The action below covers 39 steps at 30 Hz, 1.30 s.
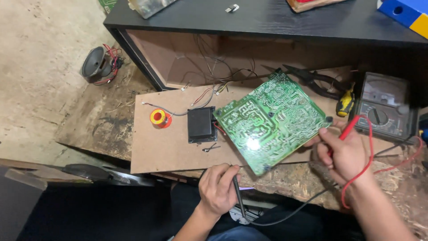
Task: The person works on a green circuit board placed on a wooden workbench. They use a soldering iron to apply heat to the board, then use a multimeter with red and black probes to test electrical connections. The person flips the board over to access the component side, which includes a large metal heatsink, and continues testing with the multimeter probes.
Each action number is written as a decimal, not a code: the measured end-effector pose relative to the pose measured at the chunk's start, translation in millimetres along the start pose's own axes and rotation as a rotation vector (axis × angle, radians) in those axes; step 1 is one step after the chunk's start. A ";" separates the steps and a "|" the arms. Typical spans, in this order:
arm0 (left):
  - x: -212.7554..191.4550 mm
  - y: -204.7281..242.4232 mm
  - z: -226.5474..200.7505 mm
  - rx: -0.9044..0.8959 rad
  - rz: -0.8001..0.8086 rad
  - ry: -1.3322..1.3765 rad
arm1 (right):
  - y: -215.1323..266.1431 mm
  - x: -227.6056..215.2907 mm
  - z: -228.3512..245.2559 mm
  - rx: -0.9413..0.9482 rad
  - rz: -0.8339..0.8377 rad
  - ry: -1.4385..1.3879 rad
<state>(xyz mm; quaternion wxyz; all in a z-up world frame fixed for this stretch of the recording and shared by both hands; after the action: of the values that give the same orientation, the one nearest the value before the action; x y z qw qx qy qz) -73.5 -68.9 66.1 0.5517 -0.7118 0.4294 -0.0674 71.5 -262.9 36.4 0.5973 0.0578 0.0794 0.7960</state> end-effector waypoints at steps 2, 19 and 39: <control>2.9 -1.5 -3.4 -0.004 0.006 0.013 | 4.5 10.0 -5.1 -0.010 -0.022 -0.146; 31.1 -42.9 -18.8 0.090 -0.030 0.212 | 16.7 -26.4 47.9 -0.962 -0.476 0.600; 55.3 -78.3 -1.2 -0.105 0.059 0.124 | 9.3 19.3 47.2 -1.057 -0.163 0.506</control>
<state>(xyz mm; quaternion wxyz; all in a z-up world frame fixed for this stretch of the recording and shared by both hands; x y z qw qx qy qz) 2.3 -105.9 111.8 0.4876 -0.7213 0.4866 -0.0725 66.2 -244.2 84.4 0.5667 -0.4456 -0.1837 0.6682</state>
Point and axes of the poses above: each hand's wrist, its own y-axis away from the middle knuckle, its own x-axis out of the palm, z = x × y, the point moved 6 cm from there along -y, towards the middle knuckle, and after that the axes turned 12 degrees about y, right-handed, at the moved point
